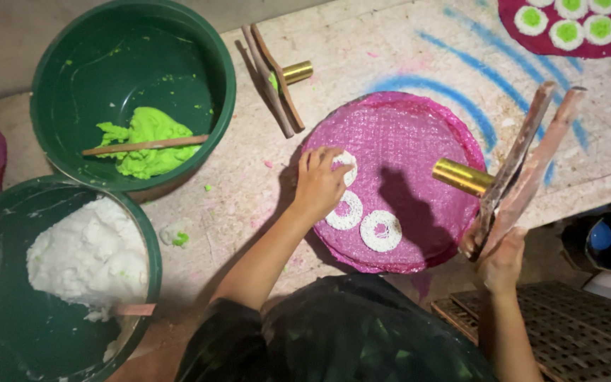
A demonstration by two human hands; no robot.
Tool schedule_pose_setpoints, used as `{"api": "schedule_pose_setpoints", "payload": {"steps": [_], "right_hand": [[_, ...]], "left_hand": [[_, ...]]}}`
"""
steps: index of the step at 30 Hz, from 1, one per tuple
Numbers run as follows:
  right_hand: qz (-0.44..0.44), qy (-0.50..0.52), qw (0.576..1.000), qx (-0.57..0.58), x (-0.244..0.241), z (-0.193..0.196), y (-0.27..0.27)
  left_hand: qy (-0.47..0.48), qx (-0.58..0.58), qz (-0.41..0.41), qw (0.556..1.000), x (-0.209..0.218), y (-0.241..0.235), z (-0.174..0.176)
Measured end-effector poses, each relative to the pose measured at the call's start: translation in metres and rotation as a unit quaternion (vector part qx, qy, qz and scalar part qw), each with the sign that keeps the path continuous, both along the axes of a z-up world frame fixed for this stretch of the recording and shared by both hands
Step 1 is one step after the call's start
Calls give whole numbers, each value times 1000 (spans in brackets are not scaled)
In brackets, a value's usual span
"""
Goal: The person scoops white dough from a green bowl, places it into a handheld wooden mold tool, and then presses it onto a large pink circular mat to create donut-shaped dough circles.
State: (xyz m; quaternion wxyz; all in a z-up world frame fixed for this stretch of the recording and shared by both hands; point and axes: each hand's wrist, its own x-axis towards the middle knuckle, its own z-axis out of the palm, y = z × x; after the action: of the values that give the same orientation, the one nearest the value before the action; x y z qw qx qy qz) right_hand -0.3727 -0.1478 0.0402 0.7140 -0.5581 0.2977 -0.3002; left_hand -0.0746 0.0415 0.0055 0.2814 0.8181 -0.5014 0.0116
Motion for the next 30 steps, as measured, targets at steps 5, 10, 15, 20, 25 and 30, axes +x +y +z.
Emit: {"api": "schedule_pose_setpoints", "payload": {"steps": [5,10,15,20,25,30], "right_hand": [[-36,35,998,-26,2,-3,2],[-30,0,1000,-8,4,-1,5],[-28,10,999,-14,0,-8,7],[-27,-28,999,-3,-4,-22,1],[-53,-13,998,5,-11,-27,2],[-41,-26,999,0,-11,-19,2]], "left_hand": [[16,-37,-3,999,0,-1,0],[4,-28,12,1000,1,-1,-1],[6,-38,39,999,14,-16,-7],[9,-7,7,1000,26,-35,-16],[131,-15,-25,991,29,-34,-22],[151,-68,5,986,26,-23,-17]]}}
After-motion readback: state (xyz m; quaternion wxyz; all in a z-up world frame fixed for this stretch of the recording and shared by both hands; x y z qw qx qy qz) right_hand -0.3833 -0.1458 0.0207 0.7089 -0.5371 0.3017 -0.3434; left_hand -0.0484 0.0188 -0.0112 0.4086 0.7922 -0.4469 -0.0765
